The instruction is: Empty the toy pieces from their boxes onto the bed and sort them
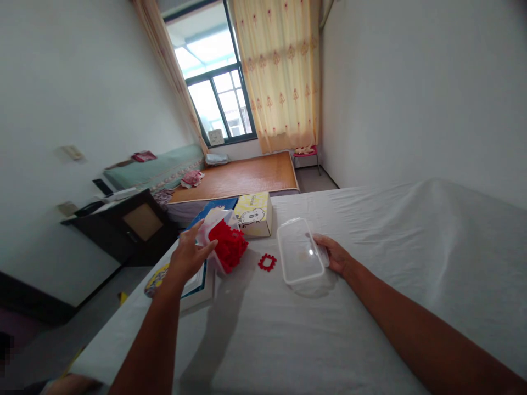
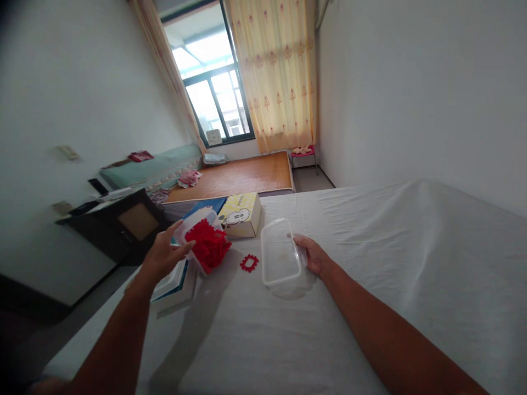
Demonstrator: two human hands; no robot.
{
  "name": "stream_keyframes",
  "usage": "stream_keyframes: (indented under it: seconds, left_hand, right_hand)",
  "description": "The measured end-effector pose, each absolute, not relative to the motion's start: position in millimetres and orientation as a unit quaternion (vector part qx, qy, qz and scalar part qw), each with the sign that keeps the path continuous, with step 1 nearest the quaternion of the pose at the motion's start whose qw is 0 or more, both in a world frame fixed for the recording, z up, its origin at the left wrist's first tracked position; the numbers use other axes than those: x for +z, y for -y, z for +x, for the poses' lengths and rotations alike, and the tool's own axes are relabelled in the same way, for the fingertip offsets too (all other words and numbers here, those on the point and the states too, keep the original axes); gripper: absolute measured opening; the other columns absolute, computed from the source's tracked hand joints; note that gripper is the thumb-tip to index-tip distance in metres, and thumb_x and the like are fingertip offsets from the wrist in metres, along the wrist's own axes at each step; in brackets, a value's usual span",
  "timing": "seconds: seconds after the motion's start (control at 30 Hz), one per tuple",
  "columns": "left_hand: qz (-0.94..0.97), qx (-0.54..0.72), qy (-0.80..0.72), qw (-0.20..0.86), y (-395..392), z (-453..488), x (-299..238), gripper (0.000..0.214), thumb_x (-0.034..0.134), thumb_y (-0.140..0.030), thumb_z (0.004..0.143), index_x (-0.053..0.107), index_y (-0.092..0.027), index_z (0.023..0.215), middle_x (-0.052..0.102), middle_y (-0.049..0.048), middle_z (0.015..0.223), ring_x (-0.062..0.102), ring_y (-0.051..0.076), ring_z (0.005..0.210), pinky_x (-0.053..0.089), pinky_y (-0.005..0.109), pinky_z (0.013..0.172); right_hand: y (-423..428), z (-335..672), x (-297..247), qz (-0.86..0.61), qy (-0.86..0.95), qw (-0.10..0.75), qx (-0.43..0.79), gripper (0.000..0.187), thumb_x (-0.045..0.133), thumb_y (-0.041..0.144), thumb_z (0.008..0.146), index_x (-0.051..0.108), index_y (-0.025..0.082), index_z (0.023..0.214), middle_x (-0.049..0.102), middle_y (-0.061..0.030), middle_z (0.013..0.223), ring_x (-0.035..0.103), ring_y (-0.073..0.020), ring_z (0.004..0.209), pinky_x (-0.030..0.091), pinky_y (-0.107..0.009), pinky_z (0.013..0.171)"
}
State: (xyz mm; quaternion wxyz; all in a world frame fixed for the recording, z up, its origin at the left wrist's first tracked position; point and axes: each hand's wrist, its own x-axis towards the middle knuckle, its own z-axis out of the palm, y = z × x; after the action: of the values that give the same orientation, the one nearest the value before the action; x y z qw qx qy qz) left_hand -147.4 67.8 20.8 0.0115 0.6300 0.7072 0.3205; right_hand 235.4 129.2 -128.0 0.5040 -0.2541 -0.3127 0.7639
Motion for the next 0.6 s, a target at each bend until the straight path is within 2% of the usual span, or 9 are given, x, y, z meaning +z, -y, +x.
stream_keyframes:
  seconds: [0.1,0.27,0.47,0.6]
  left_hand:
    - [0.656,0.245,-0.709,-0.080,-55.3,-130.4,18.6,0.062,0.061,-0.047,0.083,0.042,-0.031,0.140,0.045,0.0120,0.134,0.065,0.012,0.068,0.054,0.032,0.069]
    - [0.669,0.219,-0.696,-0.144,-38.9,-102.9,6.5,0.059,0.058,-0.042,0.086,0.040,-0.034,0.142,0.041,0.0104,0.139,0.064,0.011,0.068,0.049,0.025,0.057]
    - [0.698,0.201,-0.653,-0.216,-26.4,-84.4,-3.4,0.054,0.057,-0.036,0.088,0.044,-0.037,0.140,0.045,0.0075,0.139,0.064,0.015,0.083,0.044,0.020,0.049]
    - [0.723,0.197,-0.604,-0.272,-17.8,-83.3,-10.0,0.050,0.054,-0.026,0.089,0.048,-0.037,0.137,0.047,0.0076,0.138,0.063,0.015,0.090,0.040,0.018,0.045]
  right_hand:
    - [-129.1,235.5,-128.0,-0.258,0.314,0.502,0.763,0.023,0.066,0.024,0.078,0.069,0.018,0.100,0.075,-0.0018,0.083,0.069,-0.0159,0.070,0.056,-0.028,0.070]
    - [-128.5,236.0,-126.7,-0.269,0.308,0.503,0.761,0.024,0.065,0.023,0.078,0.069,0.017,0.100,0.075,-0.0032,0.084,0.069,-0.0164,0.071,0.056,-0.028,0.069]
    - [-125.2,236.0,-121.3,-0.268,0.314,0.502,0.759,0.022,0.065,0.024,0.077,0.069,0.018,0.098,0.075,-0.0034,0.083,0.069,-0.0179,0.070,0.057,-0.030,0.069]
    - [-125.2,236.5,-121.6,-0.259,0.327,0.505,0.756,0.020,0.067,0.024,0.077,0.069,0.018,0.096,0.074,-0.0024,0.080,0.068,-0.0169,0.067,0.057,-0.029,0.067]
